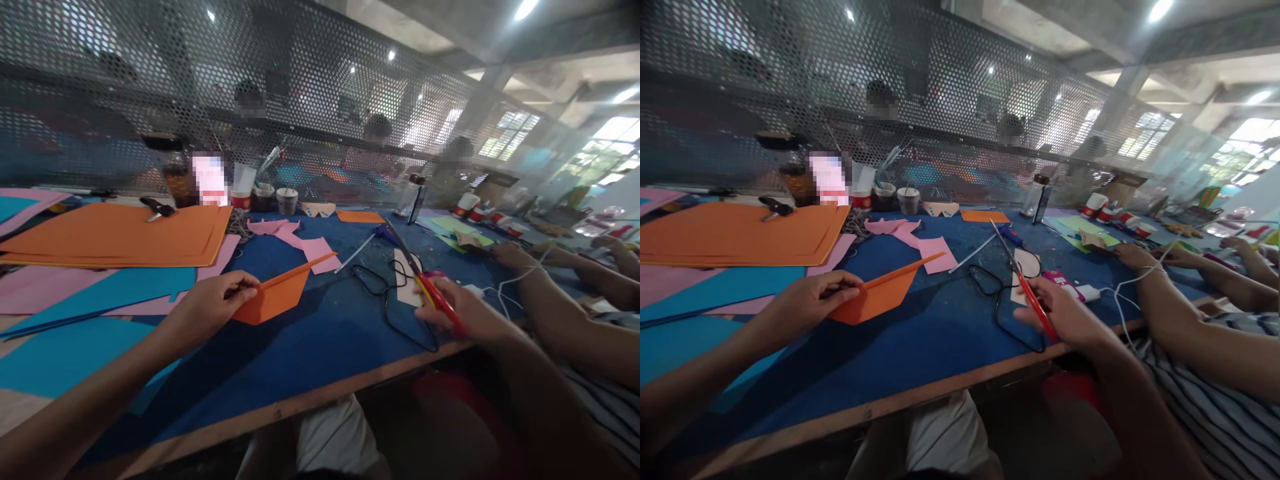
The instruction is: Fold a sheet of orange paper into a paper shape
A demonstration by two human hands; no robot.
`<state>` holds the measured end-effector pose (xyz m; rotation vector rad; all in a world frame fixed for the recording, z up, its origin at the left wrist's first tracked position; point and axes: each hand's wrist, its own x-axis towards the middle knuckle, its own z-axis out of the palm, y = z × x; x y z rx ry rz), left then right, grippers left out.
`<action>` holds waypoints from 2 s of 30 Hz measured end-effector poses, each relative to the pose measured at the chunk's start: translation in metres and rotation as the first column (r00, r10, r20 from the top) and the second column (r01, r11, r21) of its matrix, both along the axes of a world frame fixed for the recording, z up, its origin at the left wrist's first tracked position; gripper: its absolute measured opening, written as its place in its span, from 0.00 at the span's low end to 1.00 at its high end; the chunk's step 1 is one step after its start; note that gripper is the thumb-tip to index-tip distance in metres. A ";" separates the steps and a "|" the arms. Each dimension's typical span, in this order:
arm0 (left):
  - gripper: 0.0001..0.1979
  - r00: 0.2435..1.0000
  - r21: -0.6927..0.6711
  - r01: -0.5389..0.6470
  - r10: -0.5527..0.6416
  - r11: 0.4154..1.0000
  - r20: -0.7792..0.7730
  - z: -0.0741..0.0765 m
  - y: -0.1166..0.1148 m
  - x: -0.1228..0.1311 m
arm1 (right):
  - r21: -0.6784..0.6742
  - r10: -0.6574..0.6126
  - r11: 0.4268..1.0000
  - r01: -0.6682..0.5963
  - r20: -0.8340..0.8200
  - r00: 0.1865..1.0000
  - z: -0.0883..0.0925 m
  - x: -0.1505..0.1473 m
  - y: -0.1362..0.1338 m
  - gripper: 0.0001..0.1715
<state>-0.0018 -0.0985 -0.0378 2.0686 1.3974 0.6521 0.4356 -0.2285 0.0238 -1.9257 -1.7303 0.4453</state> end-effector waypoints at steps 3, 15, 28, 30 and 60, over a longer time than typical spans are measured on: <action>0.22 1.000 -0.008 -0.002 0.002 1.000 0.016 0.001 0.001 -0.001 | -0.217 0.106 0.934 -0.285 -0.593 0.798 -0.022 -0.056 -0.018 0.19; 0.18 0.997 0.009 -0.060 0.059 0.998 0.050 0.031 -0.008 0.001 | -0.416 0.074 0.588 -0.694 -0.826 0.559 -0.018 -0.136 -0.033 0.11; 0.20 0.996 0.022 -0.053 0.051 0.998 0.075 0.036 -0.015 0.004 | -0.465 0.081 0.650 -0.601 -0.744 0.664 -0.006 -0.162 -0.030 0.06; 0.19 0.995 0.022 -0.056 0.055 0.998 0.079 0.037 -0.016 0.005 | -0.472 0.078 0.649 -0.596 -0.739 0.670 -0.006 -0.163 -0.030 0.06; 0.19 0.997 0.050 -0.064 0.062 0.997 0.047 0.038 -0.019 0.005 | -0.454 0.057 0.689 -0.564 -0.743 0.667 -0.009 -0.170 -0.029 0.05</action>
